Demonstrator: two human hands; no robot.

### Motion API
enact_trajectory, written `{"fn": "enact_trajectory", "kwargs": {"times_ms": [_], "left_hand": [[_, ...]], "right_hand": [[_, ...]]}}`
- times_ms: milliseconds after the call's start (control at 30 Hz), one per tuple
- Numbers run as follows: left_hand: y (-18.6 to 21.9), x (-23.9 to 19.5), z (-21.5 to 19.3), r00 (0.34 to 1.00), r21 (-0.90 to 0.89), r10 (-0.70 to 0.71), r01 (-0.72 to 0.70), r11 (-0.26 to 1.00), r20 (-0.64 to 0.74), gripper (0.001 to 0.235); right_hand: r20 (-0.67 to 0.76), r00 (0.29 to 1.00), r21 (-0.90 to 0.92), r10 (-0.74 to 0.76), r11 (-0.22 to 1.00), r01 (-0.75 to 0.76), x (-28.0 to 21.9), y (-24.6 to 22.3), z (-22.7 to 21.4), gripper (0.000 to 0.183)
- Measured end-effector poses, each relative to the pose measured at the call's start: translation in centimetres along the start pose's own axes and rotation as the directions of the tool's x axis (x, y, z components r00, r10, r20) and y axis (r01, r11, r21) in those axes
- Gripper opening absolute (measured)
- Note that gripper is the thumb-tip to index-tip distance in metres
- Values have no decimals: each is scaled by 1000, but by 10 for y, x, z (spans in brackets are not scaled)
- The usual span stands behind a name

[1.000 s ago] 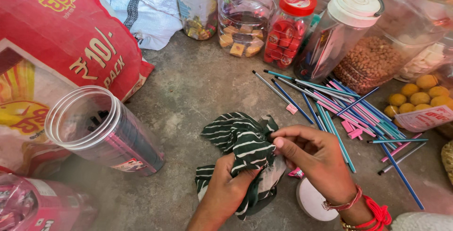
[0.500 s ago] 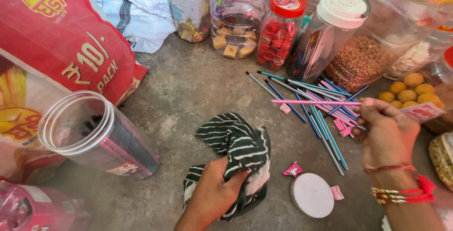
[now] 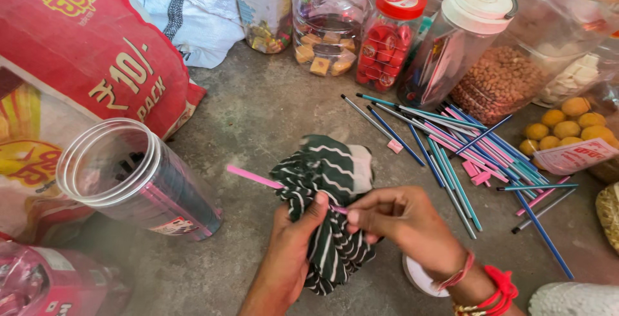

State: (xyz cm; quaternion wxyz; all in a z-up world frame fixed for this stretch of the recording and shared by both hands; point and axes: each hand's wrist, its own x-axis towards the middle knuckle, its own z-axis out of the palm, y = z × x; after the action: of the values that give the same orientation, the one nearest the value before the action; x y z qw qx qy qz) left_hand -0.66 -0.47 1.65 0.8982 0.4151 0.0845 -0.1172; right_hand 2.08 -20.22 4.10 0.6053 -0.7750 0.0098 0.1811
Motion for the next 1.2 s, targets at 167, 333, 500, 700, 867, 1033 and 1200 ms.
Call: {"fn": "enact_trajectory", "kwargs": {"times_ms": [167, 333, 500, 700, 867, 1033, 1200], "left_hand": [[19, 3, -1, 966, -184, 116, -160, 970, -231, 35], [29, 7, -11, 936, -264, 121, -215, 940, -331, 40], [20, 6, -9, 966, -370, 70, -161, 915, -247, 48], [24, -6, -1, 998, -573, 48, -56, 818, -29, 63], [30, -22, 0, 998, -576, 57, -26, 817, 35, 67], [32, -33, -3, 999, -617, 31, -31, 786, -10, 65], [22, -23, -7, 997, -652, 64, -15, 758, 51, 64]], "right_hand": [[-236, 970, 266, -63, 956, 127, 1, -3, -47, 19], [-430, 901, 532, 62, 823, 198, -5, -11, -69, 10], [-475, 864, 437, -164, 809, 394, -40, -59, -44, 7], [-473, 775, 191, -419, 810, 554, -81, -130, 45, 10], [-291, 700, -3, -653, 732, 682, -86, -183, 101, 10], [-213, 640, -226, -738, 674, 703, -85, -219, 137, 9], [-109, 564, -499, -819, 536, 681, -66, -237, 153, 11]]}}
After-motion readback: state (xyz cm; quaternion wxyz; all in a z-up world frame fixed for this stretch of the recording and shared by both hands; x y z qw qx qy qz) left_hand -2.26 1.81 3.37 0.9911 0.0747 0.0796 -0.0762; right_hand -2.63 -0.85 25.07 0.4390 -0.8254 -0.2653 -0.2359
